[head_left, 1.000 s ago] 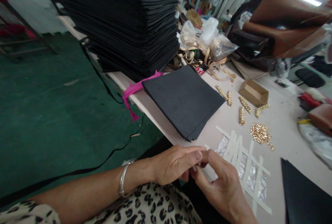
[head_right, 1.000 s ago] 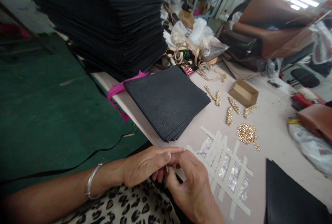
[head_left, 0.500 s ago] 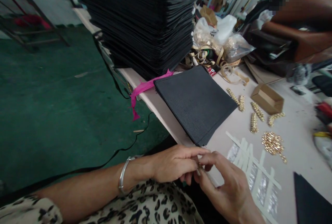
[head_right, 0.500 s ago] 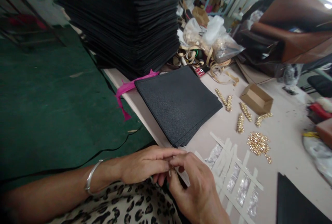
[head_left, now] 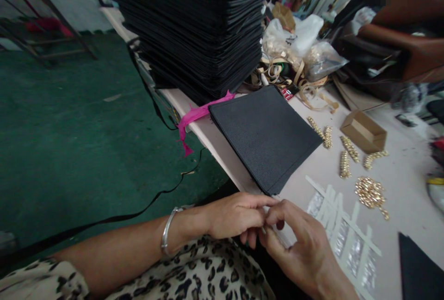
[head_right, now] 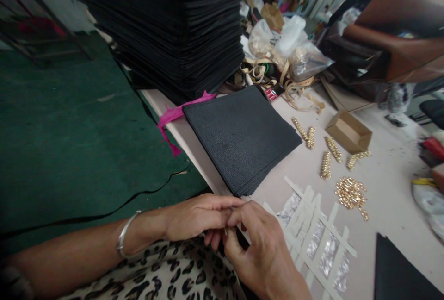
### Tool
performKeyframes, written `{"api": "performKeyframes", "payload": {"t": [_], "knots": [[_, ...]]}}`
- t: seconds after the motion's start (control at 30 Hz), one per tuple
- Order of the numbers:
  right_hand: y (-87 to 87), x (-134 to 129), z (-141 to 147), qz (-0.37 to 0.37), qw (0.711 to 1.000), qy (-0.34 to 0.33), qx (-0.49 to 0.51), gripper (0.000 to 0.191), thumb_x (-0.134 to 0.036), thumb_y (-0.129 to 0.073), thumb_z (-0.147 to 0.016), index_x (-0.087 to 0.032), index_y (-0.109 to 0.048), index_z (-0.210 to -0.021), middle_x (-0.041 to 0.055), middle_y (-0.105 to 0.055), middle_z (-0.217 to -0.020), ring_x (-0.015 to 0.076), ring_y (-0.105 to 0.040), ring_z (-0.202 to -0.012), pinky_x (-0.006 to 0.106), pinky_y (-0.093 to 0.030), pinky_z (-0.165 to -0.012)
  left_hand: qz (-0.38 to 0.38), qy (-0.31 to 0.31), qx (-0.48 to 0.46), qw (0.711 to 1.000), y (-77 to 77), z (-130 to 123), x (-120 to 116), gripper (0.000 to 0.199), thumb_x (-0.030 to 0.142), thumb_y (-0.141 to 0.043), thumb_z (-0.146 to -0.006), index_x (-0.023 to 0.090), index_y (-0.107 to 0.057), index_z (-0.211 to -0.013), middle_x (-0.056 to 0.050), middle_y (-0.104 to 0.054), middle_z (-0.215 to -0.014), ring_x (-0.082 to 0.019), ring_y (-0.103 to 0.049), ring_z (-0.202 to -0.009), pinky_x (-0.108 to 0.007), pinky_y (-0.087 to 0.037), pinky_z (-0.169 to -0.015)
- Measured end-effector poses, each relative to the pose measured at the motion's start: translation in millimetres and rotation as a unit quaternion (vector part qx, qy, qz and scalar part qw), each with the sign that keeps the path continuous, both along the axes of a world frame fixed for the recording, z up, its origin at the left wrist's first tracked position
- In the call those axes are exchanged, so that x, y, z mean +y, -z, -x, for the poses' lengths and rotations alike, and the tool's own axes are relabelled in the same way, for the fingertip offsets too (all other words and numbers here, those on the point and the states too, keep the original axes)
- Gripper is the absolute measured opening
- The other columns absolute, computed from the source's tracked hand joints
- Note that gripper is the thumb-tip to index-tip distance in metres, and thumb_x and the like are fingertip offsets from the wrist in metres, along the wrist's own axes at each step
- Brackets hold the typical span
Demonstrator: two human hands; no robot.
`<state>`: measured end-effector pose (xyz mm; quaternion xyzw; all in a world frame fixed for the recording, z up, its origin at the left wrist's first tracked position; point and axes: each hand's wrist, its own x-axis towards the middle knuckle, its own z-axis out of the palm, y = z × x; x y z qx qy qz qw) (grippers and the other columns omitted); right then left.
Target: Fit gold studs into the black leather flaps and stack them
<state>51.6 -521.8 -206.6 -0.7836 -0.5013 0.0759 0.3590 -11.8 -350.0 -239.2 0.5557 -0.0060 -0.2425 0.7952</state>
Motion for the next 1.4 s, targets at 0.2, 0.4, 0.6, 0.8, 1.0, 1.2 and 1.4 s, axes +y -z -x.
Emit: {"api": "performKeyframes", "payload": {"t": [0.2,0.4,0.6,0.8,1.0,1.2,1.4], "knots": [[-6.0,-1,1,0.021,0.999,-0.031,0.027,0.015,-0.009,-0.059,-0.086,-0.023,-0.054,-0.086,-0.0036,-0.062,-0.075,0.0111,-0.062,-0.068,0.024,-0.05,-0.063,0.062,0.025,0.051,0.996,7.0,0,1,0.058,0.014,-0.055,-0.078,0.02,-0.054,-0.135,0.002,-0.065,-0.074,-0.009,-0.057,-0.05,-0.02,-0.044,-0.05],[-17.1,-3,-4,0.092,0.986,-0.08,0.111,0.021,-0.005,-0.054,-0.093,-0.025,-0.06,-0.097,-0.0053,-0.067,-0.08,0.0092,-0.065,-0.071,0.023,-0.051,-0.067,0.115,0.017,0.099,0.988,12.1,3,-1,0.071,0.016,-0.057,-0.066,0.02,-0.052,-0.137,0.0,-0.07,-0.075,-0.013,-0.061,-0.058,-0.022,-0.042,-0.052],[-17.5,-6,-4,0.061,0.99,-0.092,0.091,0.034,-0.007,-0.05,-0.096,-0.029,-0.057,-0.121,-0.0017,-0.069,-0.097,0.0096,-0.068,-0.086,0.022,-0.054,-0.076,0.076,-0.032,0.095,0.992,4.8,8,1,0.066,0.015,-0.055,-0.065,0.018,-0.055,-0.131,0.001,-0.067,-0.071,-0.011,-0.054,-0.056,-0.024,-0.036,-0.054],[-14.0,-11,-1,0.037,0.994,-0.083,0.061,0.039,-0.007,-0.05,-0.096,-0.031,-0.055,-0.126,-0.0011,-0.07,-0.1,0.0098,-0.069,-0.088,0.022,-0.056,-0.076,0.045,-0.023,0.073,0.996,-2.5,10,3,0.065,0.018,-0.055,-0.065,0.017,-0.053,-0.13,0.001,-0.061,-0.076,-0.012,-0.05,-0.061,-0.026,-0.035,-0.058],[-9.3,-13,0,0.042,0.995,-0.075,0.047,0.041,-0.006,-0.051,-0.095,-0.03,-0.054,-0.128,0.0017,-0.071,-0.103,0.0131,-0.069,-0.091,0.027,-0.057,-0.077,0.06,-0.034,0.072,0.995,0.2,10,-1,0.064,0.018,-0.055,-0.063,0.018,-0.051,-0.127,0.002,-0.058,-0.076,-0.012,-0.048,-0.062,-0.026,-0.032,-0.058],[-10.0,-12,-1,0.052,0.994,-0.075,0.067,0.039,-0.006,-0.051,-0.094,-0.031,-0.056,-0.124,-0.0011,-0.071,-0.098,0.0113,-0.069,-0.086,0.025,-0.054,-0.074,0.07,-0.029,0.063,0.995,3.7,12,0,0.061,0.017,-0.058,-0.064,0.019,-0.054,-0.125,0.0,-0.059,-0.084,-0.012,-0.05,-0.066,-0.026,-0.032,-0.059],[-8.2,-13,-3,0.042,0.994,-0.072,0.076,0.041,-0.004,-0.052,-0.093,-0.03,-0.057,-0.124,-0.0017,-0.071,-0.099,0.0101,-0.068,-0.086,0.024,-0.054,-0.075,0.049,-0.033,0.058,0.997,6.0,11,-1,0.056,0.017,-0.056,-0.069,0.019,-0.054,-0.126,0.0,-0.058,-0.082,-0.013,-0.05,-0.067,-0.026,-0.032,-0.059]]}}
